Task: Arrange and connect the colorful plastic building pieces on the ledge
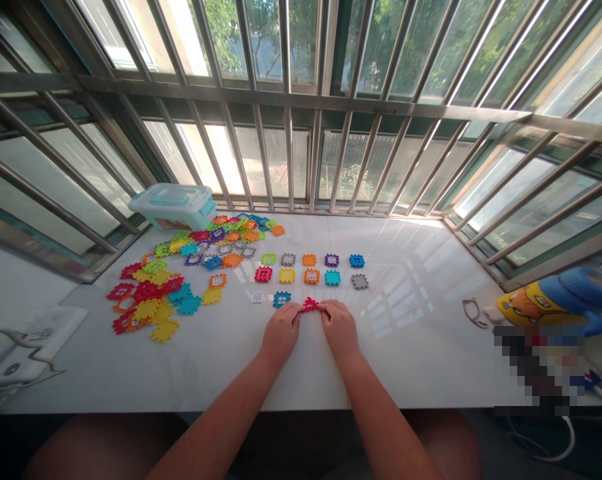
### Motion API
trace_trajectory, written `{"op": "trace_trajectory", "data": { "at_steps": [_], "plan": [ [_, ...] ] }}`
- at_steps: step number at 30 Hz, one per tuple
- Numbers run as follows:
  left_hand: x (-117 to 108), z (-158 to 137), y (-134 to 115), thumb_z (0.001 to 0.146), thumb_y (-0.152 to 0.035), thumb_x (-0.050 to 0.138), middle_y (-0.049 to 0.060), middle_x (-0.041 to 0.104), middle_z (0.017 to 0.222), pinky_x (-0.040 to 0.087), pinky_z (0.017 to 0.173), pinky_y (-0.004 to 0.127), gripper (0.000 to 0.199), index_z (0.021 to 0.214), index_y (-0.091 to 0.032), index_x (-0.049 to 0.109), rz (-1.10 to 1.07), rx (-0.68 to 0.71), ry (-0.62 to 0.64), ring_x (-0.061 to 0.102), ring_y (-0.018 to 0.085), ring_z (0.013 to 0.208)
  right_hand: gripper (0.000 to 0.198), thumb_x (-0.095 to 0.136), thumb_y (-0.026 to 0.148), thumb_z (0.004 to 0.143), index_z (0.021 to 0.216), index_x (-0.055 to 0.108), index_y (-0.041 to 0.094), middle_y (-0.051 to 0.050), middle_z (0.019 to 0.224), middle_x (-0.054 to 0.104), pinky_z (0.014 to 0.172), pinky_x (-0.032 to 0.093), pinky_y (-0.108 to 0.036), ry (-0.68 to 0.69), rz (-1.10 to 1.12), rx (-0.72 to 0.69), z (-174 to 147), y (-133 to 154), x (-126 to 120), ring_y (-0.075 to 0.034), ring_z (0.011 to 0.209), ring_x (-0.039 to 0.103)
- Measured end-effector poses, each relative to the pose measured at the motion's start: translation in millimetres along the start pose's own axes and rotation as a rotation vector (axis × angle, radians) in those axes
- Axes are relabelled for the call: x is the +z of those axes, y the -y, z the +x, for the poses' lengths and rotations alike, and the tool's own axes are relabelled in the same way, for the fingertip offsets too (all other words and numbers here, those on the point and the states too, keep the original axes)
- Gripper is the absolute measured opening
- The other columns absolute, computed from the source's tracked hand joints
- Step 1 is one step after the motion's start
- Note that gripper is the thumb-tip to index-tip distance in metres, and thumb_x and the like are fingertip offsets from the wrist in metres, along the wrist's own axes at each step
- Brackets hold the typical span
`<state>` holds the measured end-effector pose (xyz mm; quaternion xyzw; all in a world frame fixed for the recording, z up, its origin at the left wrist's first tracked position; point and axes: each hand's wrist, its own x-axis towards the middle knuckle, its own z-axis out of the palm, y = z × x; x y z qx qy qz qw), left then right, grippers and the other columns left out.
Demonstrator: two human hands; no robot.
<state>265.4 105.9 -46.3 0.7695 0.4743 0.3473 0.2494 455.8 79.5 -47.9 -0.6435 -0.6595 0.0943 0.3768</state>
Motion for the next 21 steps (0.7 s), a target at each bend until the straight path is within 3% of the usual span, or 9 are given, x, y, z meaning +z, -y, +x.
{"op": "trace_trajectory", "data": {
  "at_steps": [4,9,21],
  "plan": [
    [0.9,-0.2,0.9,0.098,-0.003,0.051,0.008,0.076,0.121,0.056,0.106,0.041,0.037,0.119,-0.022,0.075,-0.002,0.017,-0.003,0.069,0.023,0.116,0.028,0.053,0.014,0.091,0.099,0.078,0.022,-0.008,0.109,0.078,0.094,0.058,-0.036,-0.047,0.025,-0.001,-0.5,0.9,0.8,-0.023,0.101,0.073],
    [1.8,-0.3,2.2,0.097,-0.002,0.051,0.008,0.076,0.121,0.056,0.107,0.042,0.040,0.119,-0.024,0.075,-0.013,0.027,-0.009,0.070,0.024,0.117,0.023,0.054,0.017,0.092,0.107,0.072,0.021,-0.007,0.102,0.076,0.085,0.057,-0.034,-0.078,0.019,0.041,-2.0,0.4,1.1,-0.022,0.090,0.071],
    [0.4,-1.1,0.4,0.100,-0.009,0.054,0.010,0.070,0.114,0.058,0.097,0.039,0.027,0.112,-0.020,0.074,-0.010,-0.011,-0.033,0.070,0.023,0.103,0.024,0.054,0.015,0.095,0.109,0.072,0.021,-0.008,0.105,0.076,0.094,0.056,-0.039,0.003,-0.006,-0.029,-0.3,-3.8,6.5,-0.025,0.100,0.069]
  ]
}}
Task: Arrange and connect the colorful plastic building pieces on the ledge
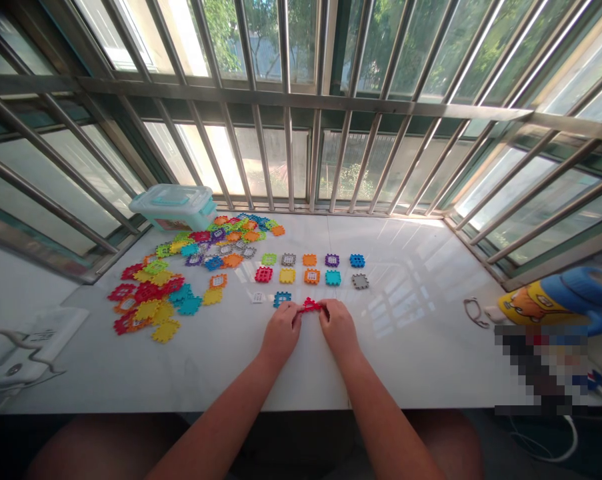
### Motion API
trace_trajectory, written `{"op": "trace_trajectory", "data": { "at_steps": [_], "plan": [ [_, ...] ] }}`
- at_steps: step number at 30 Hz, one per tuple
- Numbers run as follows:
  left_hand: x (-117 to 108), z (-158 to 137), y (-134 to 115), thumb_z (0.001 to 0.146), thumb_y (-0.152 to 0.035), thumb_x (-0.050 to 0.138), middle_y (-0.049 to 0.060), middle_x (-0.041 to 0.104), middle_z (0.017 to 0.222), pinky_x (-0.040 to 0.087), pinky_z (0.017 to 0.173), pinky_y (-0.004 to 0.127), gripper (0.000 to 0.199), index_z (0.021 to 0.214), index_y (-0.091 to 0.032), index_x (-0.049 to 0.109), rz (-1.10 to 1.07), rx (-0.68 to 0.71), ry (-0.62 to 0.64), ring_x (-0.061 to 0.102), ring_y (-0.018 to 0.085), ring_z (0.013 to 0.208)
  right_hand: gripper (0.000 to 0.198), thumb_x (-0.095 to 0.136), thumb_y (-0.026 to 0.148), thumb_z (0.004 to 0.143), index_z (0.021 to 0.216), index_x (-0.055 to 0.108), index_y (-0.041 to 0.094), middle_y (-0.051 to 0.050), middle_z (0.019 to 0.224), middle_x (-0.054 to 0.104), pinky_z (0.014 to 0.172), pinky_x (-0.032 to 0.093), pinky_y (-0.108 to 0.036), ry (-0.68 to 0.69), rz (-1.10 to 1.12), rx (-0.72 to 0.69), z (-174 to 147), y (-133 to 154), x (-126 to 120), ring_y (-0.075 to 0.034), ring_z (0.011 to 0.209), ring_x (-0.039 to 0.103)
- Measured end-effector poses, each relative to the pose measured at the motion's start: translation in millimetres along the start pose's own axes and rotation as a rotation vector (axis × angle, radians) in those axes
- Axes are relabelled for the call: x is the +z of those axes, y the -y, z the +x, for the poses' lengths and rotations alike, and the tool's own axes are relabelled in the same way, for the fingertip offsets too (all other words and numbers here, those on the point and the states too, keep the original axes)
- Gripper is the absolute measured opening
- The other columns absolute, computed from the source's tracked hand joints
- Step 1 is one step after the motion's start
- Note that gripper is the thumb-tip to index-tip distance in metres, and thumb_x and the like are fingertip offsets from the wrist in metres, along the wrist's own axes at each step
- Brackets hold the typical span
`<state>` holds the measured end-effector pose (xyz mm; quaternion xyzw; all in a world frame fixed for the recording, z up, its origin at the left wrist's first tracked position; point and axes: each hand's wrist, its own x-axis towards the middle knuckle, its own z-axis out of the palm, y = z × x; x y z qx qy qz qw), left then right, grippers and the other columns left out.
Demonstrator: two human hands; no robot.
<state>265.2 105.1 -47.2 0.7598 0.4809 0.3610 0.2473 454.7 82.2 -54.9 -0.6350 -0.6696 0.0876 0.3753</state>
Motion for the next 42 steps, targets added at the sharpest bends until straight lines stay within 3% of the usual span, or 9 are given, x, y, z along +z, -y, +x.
{"op": "trace_trajectory", "data": {
  "at_steps": [13,21,33,42],
  "plan": [
    [5.1,-0.8,6.2,0.095,-0.005,0.055,0.009,0.071,0.110,0.058,0.100,0.043,0.026,0.109,-0.019,0.072,-0.011,-0.004,-0.046,0.070,0.024,0.105,0.030,0.054,0.012,0.095,0.111,0.076,0.023,-0.008,0.109,0.076,0.098,0.056,-0.042,0.014,0.015,-0.047,2.0,1.8,-1.9,-0.026,0.105,0.069],
    [3.6,-1.3,4.9,0.091,-0.003,0.057,0.008,0.071,0.106,0.058,0.095,0.040,0.026,0.103,-0.021,0.071,-0.006,-0.041,-0.077,0.069,0.023,0.099,0.023,0.056,0.014,0.097,0.107,0.075,0.023,-0.008,0.106,0.076,0.094,0.056,-0.040,0.013,-0.005,-0.045,1.9,3.6,-2.9,-0.026,0.103,0.069],
    [3.2,-1.0,6.9,0.097,-0.013,0.059,0.006,0.074,0.099,0.056,0.086,0.036,0.015,0.101,-0.022,0.071,-0.024,-0.006,-0.007,0.068,0.021,0.087,0.027,0.057,0.023,0.101,0.123,0.073,0.022,-0.012,0.118,0.074,0.101,0.056,-0.043,-0.031,-0.070,-0.067,0.2,2.3,3.9,-0.028,0.110,0.068],
    [-0.3,0.2,3.9,0.101,-0.016,0.058,0.007,0.077,0.102,0.056,0.093,0.038,0.017,0.099,-0.022,0.074,-0.074,0.033,0.044,0.071,0.022,0.098,0.029,0.054,0.023,0.102,0.125,0.071,0.022,-0.012,0.125,0.075,0.105,0.054,-0.048,-0.015,-0.114,-0.069,-0.1,2.8,3.9,-0.030,0.114,0.066]
  ]
}}
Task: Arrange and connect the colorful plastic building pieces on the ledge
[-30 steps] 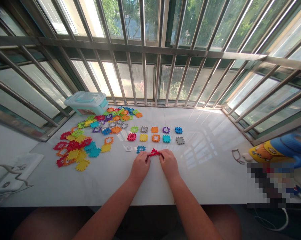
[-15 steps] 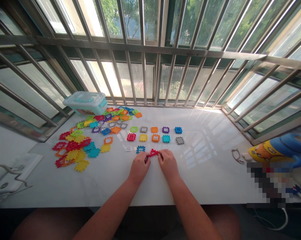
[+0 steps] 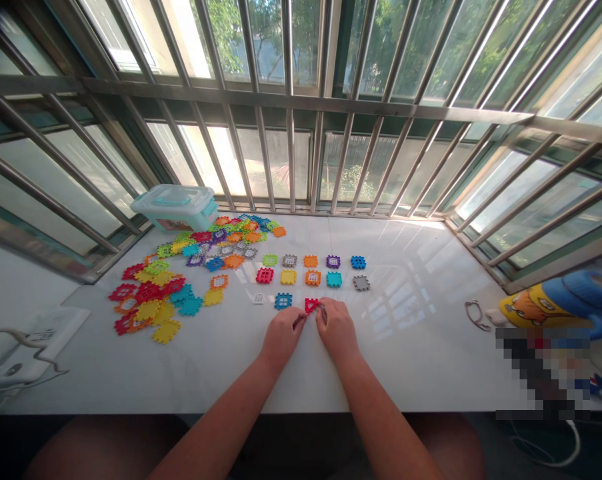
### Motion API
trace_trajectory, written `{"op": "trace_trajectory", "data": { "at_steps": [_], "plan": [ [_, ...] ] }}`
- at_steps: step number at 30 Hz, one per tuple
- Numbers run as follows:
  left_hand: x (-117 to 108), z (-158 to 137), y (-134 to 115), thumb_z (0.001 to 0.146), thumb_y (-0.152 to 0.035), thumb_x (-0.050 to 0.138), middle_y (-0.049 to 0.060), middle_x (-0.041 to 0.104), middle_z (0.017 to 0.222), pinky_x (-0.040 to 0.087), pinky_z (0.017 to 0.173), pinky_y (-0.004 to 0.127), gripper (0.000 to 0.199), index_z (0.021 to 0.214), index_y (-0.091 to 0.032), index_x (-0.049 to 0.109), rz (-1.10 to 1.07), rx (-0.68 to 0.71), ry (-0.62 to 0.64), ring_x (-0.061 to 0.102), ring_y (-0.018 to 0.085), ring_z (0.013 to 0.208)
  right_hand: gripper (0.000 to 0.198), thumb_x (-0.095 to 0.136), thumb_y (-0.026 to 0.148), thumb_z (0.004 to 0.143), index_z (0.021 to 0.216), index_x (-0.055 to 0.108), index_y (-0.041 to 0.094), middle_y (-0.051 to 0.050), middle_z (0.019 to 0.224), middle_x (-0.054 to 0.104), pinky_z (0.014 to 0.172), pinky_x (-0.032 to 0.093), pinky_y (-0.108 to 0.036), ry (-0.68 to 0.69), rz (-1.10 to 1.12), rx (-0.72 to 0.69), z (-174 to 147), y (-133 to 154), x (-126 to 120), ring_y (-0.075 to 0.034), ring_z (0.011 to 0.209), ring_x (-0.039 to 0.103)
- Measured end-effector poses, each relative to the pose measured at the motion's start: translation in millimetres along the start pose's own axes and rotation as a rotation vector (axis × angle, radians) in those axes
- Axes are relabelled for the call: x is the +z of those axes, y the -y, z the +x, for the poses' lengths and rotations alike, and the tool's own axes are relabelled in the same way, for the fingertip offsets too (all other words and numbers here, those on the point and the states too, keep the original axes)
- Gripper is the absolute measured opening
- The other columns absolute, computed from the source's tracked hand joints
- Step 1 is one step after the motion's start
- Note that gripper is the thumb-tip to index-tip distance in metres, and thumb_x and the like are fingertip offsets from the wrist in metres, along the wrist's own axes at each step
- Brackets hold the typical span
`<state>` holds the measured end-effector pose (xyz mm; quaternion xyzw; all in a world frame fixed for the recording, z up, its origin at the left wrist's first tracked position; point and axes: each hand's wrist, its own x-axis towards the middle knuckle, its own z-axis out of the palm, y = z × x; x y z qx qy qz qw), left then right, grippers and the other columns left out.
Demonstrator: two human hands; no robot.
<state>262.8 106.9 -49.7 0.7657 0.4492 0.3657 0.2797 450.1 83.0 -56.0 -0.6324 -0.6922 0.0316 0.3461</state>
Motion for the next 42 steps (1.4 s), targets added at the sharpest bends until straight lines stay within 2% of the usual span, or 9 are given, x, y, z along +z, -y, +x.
{"op": "trace_trajectory", "data": {
  "at_steps": [17,23,27,31,34,39,42],
  "plan": [
    [2,-1,-2,0.099,-0.014,0.061,0.006,0.076,0.100,0.055,0.090,0.037,0.013,0.098,-0.021,0.072,-0.014,-0.053,-0.038,0.070,0.022,0.095,0.039,0.054,0.026,0.099,0.138,0.063,0.021,-0.014,0.138,0.069,0.105,0.056,-0.052,-0.015,0.017,0.020,-1,-3,4,-0.031,0.120,0.064],
    [-9,-3,-8,0.094,-0.013,0.066,0.003,0.076,0.096,0.054,0.079,0.030,0.013,0.098,-0.022,0.074,-0.133,-0.104,-0.097,0.065,0.015,0.075,0.034,0.052,0.026,0.100,0.133,0.061,0.022,-0.015,0.132,0.067,0.103,0.058,-0.050,-0.053,0.085,0.019,1,-2,1,-0.031,0.122,0.065],
    [-25,-14,-13,0.093,-0.015,0.067,0.002,0.075,0.092,0.053,0.076,0.028,0.011,0.096,-0.022,0.075,-0.173,-0.103,-0.138,0.065,0.015,0.074,0.030,0.051,0.027,0.101,0.129,0.061,0.022,-0.015,0.127,0.067,0.101,0.059,-0.050,-0.048,0.090,0.031,1,-1,0,-0.031,0.118,0.066],
    [-55,-33,-10,0.095,-0.021,0.064,0.003,0.075,0.091,0.054,0.073,0.028,0.010,0.096,-0.023,0.074,-0.135,-0.112,-0.152,0.065,0.014,0.073,0.028,0.051,0.030,0.101,0.126,0.062,0.022,-0.015,0.123,0.068,0.099,0.059,-0.050,-0.064,0.106,0.027,1,-2,1,-0.031,0.114,0.067],
    [-93,-48,6,0.097,-0.023,0.061,0.004,0.075,0.092,0.056,0.075,0.029,0.013,0.098,-0.023,0.074,-0.031,-0.125,-0.203,0.065,0.015,0.073,0.028,0.051,0.033,0.101,0.125,0.062,0.023,-0.014,0.122,0.068,0.098,0.059,-0.050,-0.083,0.112,0.019,1,-4,3,-0.030,0.111,0.067],
    [-170,-76,58,0.101,-0.032,0.057,0.005,0.076,0.099,0.058,0.079,0.033,0.017,0.102,-0.024,0.072,0.258,-0.191,-0.359,0.071,0.020,0.083,0.028,0.051,0.033,0.100,0.124,0.061,0.023,-0.014,0.120,0.069,0.093,0.059,-0.048,-0.077,0.102,0.031,0,-6,4,-0.029,0.100,0.068],
    [-211,-96,92,0.100,-0.033,0.055,0.008,0.076,0.104,0.057,0.094,0.041,0.017,0.102,-0.025,0.070,0.458,-0.245,-0.455,0.071,0.026,0.099,0.027,0.052,0.033,0.100,0.122,0.061,0.023,-0.013,0.117,0.069,0.091,0.059,-0.046,-0.077,0.090,0.039,0,-7,4,-0.028,0.096,0.068]
  ]
}}
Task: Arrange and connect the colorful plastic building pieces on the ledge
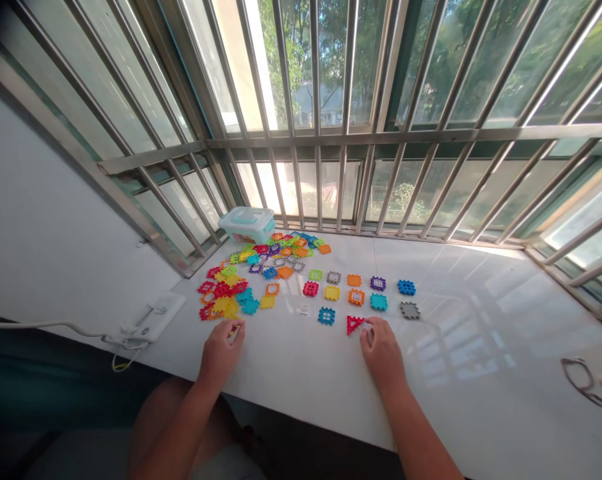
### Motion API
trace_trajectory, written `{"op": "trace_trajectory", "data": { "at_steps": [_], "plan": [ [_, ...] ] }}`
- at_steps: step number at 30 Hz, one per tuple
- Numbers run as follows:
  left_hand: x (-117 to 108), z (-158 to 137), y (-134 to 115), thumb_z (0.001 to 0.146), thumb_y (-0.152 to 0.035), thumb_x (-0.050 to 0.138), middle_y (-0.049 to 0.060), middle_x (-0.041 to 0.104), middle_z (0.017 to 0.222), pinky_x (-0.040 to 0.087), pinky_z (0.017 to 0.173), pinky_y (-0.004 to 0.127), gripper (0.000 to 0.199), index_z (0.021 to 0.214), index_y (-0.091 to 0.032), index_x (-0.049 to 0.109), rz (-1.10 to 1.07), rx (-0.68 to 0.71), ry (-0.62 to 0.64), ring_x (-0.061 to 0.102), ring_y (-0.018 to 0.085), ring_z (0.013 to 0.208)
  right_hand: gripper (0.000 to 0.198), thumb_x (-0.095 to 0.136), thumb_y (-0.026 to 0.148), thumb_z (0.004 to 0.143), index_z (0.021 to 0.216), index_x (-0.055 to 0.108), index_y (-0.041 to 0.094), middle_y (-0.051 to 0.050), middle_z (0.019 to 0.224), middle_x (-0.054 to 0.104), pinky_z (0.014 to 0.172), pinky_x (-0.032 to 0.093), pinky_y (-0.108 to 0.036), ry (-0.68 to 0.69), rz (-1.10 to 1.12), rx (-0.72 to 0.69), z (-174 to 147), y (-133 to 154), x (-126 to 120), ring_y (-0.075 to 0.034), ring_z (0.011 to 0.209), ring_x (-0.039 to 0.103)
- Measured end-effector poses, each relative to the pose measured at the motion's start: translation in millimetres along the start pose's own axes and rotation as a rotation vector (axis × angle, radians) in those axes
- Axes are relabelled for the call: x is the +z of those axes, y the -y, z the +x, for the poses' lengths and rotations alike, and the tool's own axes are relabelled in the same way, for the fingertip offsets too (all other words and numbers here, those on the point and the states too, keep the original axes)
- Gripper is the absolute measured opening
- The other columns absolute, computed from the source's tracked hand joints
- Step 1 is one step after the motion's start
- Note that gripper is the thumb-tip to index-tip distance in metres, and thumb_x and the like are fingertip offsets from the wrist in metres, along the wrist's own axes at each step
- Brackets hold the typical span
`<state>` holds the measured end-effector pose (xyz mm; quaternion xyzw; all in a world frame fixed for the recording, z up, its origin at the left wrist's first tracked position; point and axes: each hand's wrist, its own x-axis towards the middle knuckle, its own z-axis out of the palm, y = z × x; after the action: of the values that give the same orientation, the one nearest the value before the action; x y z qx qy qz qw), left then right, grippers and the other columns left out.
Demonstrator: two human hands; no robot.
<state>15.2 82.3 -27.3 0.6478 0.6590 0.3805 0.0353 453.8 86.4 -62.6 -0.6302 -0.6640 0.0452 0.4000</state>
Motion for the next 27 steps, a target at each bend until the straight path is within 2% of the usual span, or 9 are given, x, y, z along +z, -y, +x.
{"op": "trace_trajectory", "data": {
  "at_steps": [2,4,8,12,15,21,24,27],
  "plan": [
    [-13,2,29,0.099,-0.033,0.054,0.010,0.076,0.110,0.053,0.105,0.047,0.018,0.101,-0.024,0.069,0.090,-0.011,-0.042,0.069,0.030,0.111,0.026,0.052,0.033,0.099,0.121,0.062,0.023,-0.013,0.116,0.070,0.090,0.058,-0.045,-0.001,-0.006,-0.006,0,-1,0,-0.028,0.095,0.069],
    [-22,4,50,0.098,-0.034,0.053,0.012,0.076,0.114,0.050,0.110,0.049,0.020,0.102,-0.023,0.068,0.151,-0.039,-0.060,0.068,0.032,0.116,0.026,0.052,0.034,0.098,0.120,0.062,0.023,-0.013,0.116,0.070,0.090,0.058,-0.045,0.002,-0.011,-0.010,0,-2,1,-0.028,0.096,0.069],
    [-27,12,75,0.100,-0.036,0.047,0.014,0.074,0.123,0.046,0.114,0.051,0.029,0.113,-0.020,0.067,0.234,-0.086,-0.037,0.065,0.033,0.124,0.026,0.053,0.034,0.098,0.120,0.062,0.024,-0.012,0.115,0.070,0.089,0.058,-0.045,0.004,-0.010,-0.006,0,-3,2,-0.028,0.096,0.069],
    [-17,26,82,0.102,-0.038,0.047,0.018,0.070,0.137,0.044,0.114,0.051,0.041,0.132,-0.016,0.063,0.316,-0.089,-0.043,0.061,0.035,0.131,0.024,0.052,0.033,0.098,0.118,0.063,0.023,-0.012,0.112,0.070,0.088,0.057,-0.044,0.011,-0.016,0.005,0,-3,2,-0.028,0.096,0.068],
    [-7,40,84,0.102,-0.040,0.049,0.018,0.068,0.140,0.045,0.111,0.051,0.047,0.141,-0.016,0.061,0.367,-0.085,-0.043,0.060,0.036,0.129,0.024,0.051,0.032,0.099,0.117,0.063,0.022,-0.012,0.113,0.070,0.090,0.057,-0.043,0.020,-0.023,0.006,-1,-3,3,-0.028,0.098,0.068],
    [3,60,89,0.099,-0.047,0.057,0.018,0.073,0.126,0.049,0.101,0.049,0.047,0.134,-0.017,0.067,0.426,-0.155,-0.043,0.064,0.038,0.120,0.024,0.050,0.030,0.099,0.116,0.063,0.021,-0.012,0.112,0.070,0.090,0.055,-0.041,0.034,-0.052,0.021,-2,-4,2,-0.026,0.098,0.067],
    [2,63,91,0.096,-0.046,0.061,0.017,0.074,0.123,0.049,0.102,0.048,0.045,0.129,-0.016,0.068,0.382,-0.162,-0.081,0.065,0.036,0.118,0.025,0.050,0.031,0.099,0.117,0.063,0.021,-0.012,0.113,0.070,0.089,0.055,-0.040,0.041,-0.051,0.021,-2,-4,2,-0.026,0.098,0.067],
    [0,60,87,0.095,-0.046,0.064,0.016,0.074,0.122,0.048,0.106,0.048,0.043,0.126,-0.016,0.067,0.313,-0.112,-0.138,0.066,0.035,0.117,0.025,0.049,0.032,0.099,0.117,0.063,0.022,-0.012,0.113,0.070,0.089,0.054,-0.041,0.046,-0.050,0.023,-2,-4,2,-0.027,0.098,0.067]
  ]
}}
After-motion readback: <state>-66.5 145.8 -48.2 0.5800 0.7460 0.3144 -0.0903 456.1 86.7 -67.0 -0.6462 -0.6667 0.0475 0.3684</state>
